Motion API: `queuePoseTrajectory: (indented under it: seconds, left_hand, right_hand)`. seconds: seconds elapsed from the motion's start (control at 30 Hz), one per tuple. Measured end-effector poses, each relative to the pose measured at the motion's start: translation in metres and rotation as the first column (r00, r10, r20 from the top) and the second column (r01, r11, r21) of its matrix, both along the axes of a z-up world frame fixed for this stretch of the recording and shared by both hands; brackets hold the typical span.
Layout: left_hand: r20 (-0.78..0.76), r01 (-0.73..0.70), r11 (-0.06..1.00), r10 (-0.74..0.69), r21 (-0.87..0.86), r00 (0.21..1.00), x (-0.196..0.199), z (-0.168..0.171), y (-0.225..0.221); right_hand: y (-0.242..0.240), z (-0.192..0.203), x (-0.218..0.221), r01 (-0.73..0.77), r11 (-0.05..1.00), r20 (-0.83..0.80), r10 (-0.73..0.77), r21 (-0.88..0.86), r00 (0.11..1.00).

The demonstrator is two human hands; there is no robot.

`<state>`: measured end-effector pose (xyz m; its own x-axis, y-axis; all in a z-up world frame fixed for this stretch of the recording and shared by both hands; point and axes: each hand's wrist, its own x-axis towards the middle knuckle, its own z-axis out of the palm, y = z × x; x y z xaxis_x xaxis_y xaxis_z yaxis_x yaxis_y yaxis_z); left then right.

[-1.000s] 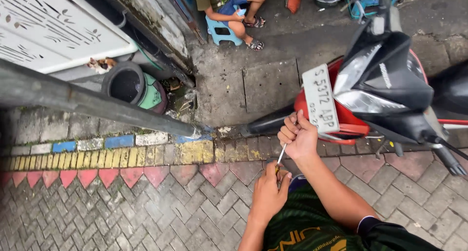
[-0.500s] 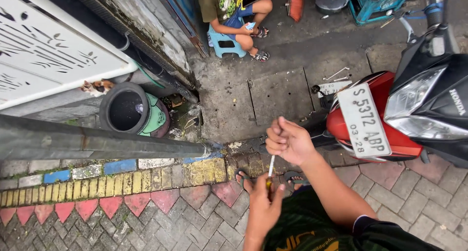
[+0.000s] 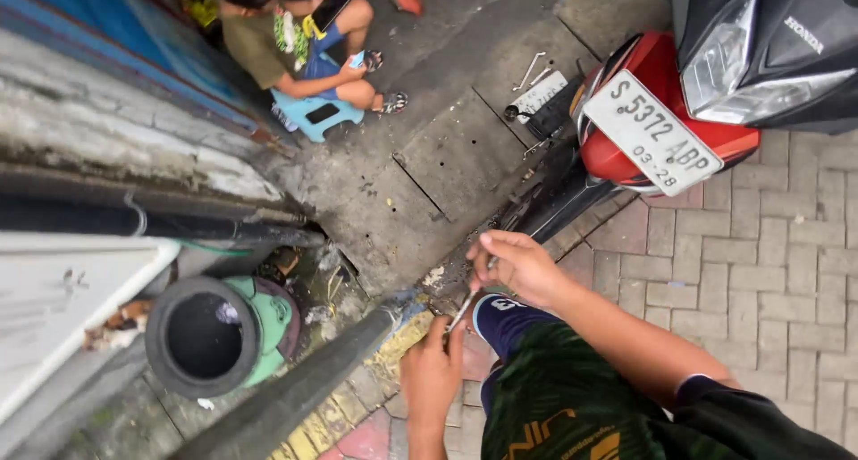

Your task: Repairing the front fairing of a motorcycle by removing screws with a screwdriver and inspecting internal components.

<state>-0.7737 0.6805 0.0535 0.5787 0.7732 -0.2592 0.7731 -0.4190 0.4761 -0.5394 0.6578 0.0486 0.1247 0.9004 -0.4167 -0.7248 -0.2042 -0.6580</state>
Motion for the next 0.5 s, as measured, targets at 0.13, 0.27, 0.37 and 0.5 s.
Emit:
queuePoseTrajectory:
  seconds: [0.13, 0.27, 0.37, 0.5]
  left_hand:
    - [0.073, 0.232, 0.972, -0.234, 0.034, 0.970, 0.017, -0.019, 0.044]
    - [0.107, 0.339, 0.941, -0.335, -0.019, 0.936, 0.036, -0.011, 0.093]
    - [0.074, 0.362, 0.932, -0.359, -0.028, 0.930, 0.051, -0.017, 0.139]
    - [-0.014, 0.399, 0.917, -0.400, -0.028, 0.917, 0.090, -0.036, 0.218]
  right_hand:
    - [0.010, -0.014, 0.016, 0.100, 0.994, 0.073, -0.096, -0.051, 0.993]
    - [0.036, -0.025, 0.029, 0.251, 0.960, 0.123, -0.237, -0.121, 0.964]
    - [0.076, -0.036, 0.044, 0.258, 0.958, 0.174, -0.234, -0.127, 0.956]
    - [0.155, -0.062, 0.074, 0.256, 0.952, 0.210, -0.219, -0.167, 0.953]
